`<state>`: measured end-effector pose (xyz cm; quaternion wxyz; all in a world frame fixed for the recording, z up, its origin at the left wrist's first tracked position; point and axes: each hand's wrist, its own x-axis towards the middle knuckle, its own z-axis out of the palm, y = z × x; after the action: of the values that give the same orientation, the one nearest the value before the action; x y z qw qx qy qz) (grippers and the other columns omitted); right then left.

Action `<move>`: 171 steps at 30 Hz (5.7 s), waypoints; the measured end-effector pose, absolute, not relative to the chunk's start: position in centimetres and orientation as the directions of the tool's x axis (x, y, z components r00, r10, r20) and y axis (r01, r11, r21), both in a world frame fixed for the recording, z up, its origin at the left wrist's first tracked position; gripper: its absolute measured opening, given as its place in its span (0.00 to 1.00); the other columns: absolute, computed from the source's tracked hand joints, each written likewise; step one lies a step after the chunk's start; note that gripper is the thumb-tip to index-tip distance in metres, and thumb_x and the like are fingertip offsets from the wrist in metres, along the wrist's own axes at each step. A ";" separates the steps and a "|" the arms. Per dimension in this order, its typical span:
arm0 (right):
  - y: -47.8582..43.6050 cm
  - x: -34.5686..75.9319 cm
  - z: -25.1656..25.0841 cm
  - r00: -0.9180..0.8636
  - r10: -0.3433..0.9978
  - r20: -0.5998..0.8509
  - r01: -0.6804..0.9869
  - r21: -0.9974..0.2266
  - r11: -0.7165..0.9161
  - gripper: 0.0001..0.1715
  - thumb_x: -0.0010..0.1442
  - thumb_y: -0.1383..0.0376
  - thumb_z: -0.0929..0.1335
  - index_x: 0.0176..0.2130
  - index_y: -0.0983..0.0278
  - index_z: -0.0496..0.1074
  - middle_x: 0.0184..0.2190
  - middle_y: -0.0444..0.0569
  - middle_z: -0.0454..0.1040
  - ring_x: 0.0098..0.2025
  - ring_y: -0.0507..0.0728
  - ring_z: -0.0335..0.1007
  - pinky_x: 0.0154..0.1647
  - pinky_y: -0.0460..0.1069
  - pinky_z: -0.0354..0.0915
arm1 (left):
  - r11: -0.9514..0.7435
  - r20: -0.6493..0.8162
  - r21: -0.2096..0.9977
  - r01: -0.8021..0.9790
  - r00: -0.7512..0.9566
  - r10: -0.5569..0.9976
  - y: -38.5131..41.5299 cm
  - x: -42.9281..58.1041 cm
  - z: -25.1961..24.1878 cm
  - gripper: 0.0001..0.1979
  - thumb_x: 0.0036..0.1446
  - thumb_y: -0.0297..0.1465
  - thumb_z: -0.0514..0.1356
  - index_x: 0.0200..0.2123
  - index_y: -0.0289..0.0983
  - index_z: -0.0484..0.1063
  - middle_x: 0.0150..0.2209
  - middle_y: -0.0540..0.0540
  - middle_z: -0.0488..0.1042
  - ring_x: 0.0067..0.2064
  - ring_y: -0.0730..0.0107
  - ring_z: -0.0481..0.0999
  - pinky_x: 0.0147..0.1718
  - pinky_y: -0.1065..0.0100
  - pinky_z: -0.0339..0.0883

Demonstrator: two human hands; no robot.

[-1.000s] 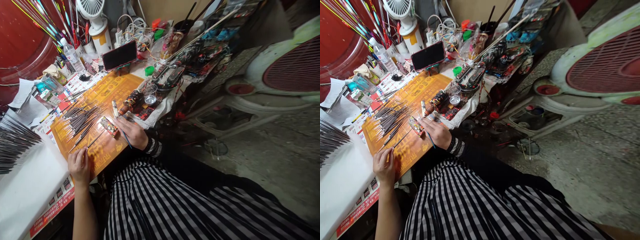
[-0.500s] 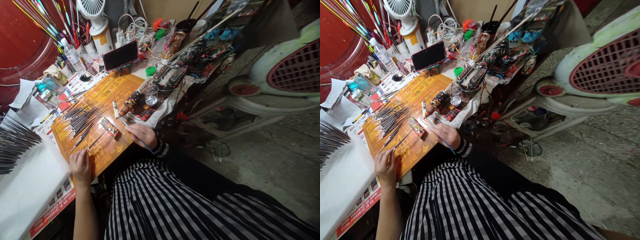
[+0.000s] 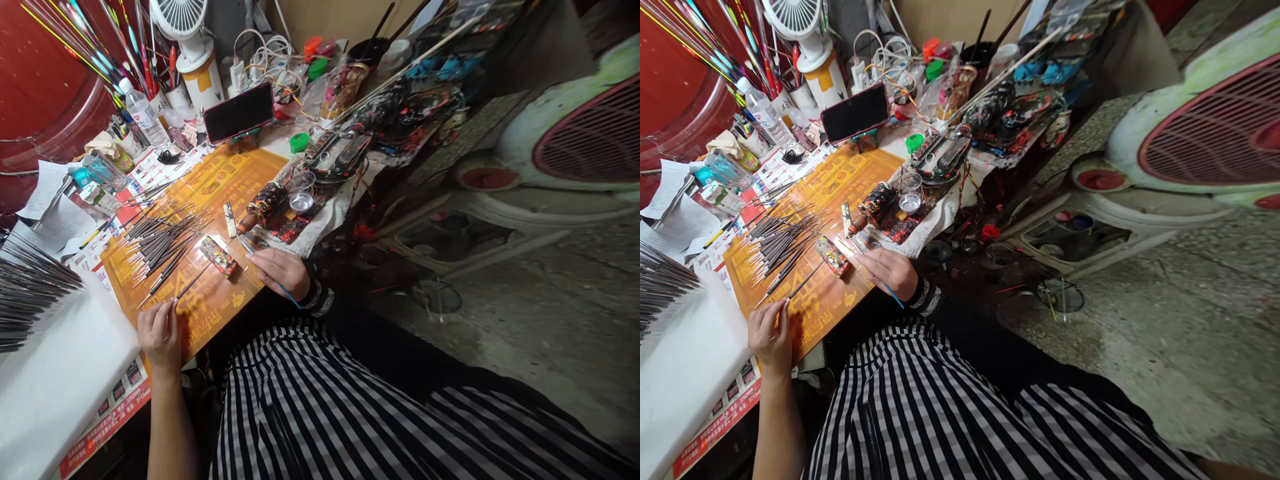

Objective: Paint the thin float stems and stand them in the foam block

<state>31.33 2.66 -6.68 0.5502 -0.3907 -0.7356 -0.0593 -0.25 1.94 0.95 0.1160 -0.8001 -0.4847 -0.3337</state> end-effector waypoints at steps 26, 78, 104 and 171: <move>0.7 26.5 -5.7 -0.151 0.428 0.891 0.559 -0.280 0.780 0.33 0.66 0.74 0.66 0.68 0.66 0.61 0.43 0.57 0.80 0.44 0.59 0.80 0.43 0.53 0.78 | -0.428 0.570 0.221 0.876 0.240 0.786 0.9 0.2 0.9 0.08 0.67 0.33 0.58 0.43 0.40 0.77 0.38 0.44 0.79 0.41 0.66 0.75 0.45 0.62 0.69; 0.7 26.3 -5.6 -0.171 0.444 0.880 0.572 -0.278 0.772 0.31 0.66 0.74 0.65 0.66 0.66 0.62 0.45 0.56 0.81 0.45 0.57 0.79 0.46 0.52 0.77 | -0.550 0.672 0.165 0.819 0.315 0.671 1.1 0.4 1.0 0.07 0.64 0.27 0.61 0.45 0.40 0.77 0.37 0.45 0.79 0.39 0.66 0.75 0.41 0.63 0.68; -1.9 20.7 -5.7 -0.299 0.412 0.861 0.403 -0.277 0.872 0.27 0.68 0.73 0.64 0.65 0.68 0.64 0.47 0.57 0.80 0.49 0.59 0.78 0.49 0.55 0.78 | -0.471 0.610 0.210 0.857 0.261 0.748 0.4 0.7 0.6 0.08 0.67 0.33 0.59 0.41 0.39 0.78 0.36 0.45 0.79 0.38 0.66 0.74 0.41 0.63 0.68; -1.6 20.9 -6.3 -0.342 0.355 0.870 0.351 -0.232 0.907 0.28 0.68 0.71 0.65 0.66 0.71 0.62 0.46 0.57 0.81 0.48 0.60 0.78 0.46 0.55 0.78 | -0.483 0.636 0.126 0.867 0.303 0.710 0.2 -0.3 1.5 0.07 0.66 0.27 0.59 0.43 0.38 0.76 0.37 0.45 0.77 0.39 0.65 0.74 0.42 0.64 0.69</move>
<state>20.90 -1.64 -6.30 0.5314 -0.2156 -0.8192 0.0019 -0.26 0.21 1.53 0.1210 -0.7979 -0.4940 -0.3234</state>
